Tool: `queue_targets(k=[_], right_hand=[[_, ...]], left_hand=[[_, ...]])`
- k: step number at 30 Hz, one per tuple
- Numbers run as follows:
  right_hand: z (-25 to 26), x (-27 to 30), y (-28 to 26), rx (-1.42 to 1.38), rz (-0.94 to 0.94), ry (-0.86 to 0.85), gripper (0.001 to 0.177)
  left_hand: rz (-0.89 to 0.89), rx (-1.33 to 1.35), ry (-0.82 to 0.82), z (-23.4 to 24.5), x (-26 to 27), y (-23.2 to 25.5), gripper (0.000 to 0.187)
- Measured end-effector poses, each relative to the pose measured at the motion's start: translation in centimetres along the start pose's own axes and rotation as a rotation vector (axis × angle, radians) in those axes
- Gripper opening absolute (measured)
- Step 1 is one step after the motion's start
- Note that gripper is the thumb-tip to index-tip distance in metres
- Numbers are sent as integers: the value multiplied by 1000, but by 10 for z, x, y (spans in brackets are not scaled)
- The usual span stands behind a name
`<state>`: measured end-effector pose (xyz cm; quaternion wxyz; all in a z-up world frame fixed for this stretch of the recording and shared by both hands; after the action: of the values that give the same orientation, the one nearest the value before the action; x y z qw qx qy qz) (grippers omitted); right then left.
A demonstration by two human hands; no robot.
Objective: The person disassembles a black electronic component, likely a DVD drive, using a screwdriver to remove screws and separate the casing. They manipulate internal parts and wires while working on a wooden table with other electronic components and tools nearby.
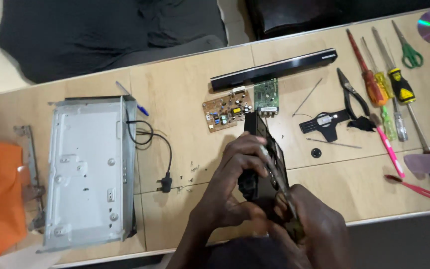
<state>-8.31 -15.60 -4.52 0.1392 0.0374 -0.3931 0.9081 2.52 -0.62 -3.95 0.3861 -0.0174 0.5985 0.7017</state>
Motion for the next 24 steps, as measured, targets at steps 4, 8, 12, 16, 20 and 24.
queue_targets(k=[4,8,12,16,20,24], right_hand=[[-1,2,-21,115,373,167,13],[-21,4,21,311,276,138,28],[-23,-4,-2,466,409,125,15],[-11,-10,-6,477,488,138,20],[29,-7,-6,22,566,160,39],[60,1,16,-105,-103,335,17]], left_hand=[[571,634,-2,5,-5,24,96],[640,773,113,-2,21,-20,98],[878,868,225,-2,3,-3,79],[784,654,193,-4,-4,-3,57],[797,543,208,2,-2,-11,64],[782,780,286,1,2,-15,52]])
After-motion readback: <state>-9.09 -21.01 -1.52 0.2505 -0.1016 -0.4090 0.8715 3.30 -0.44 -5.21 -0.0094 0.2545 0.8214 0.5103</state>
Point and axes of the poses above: each hand's wrist, its own x-axis away from the middle knuckle, its own z-axis out of the back of the hand, y = z × x, the point moved 4 cm from there along -x, towards the middle knuckle, and after that the axes turned 7 degrees about -x, right-handed, at the moved point
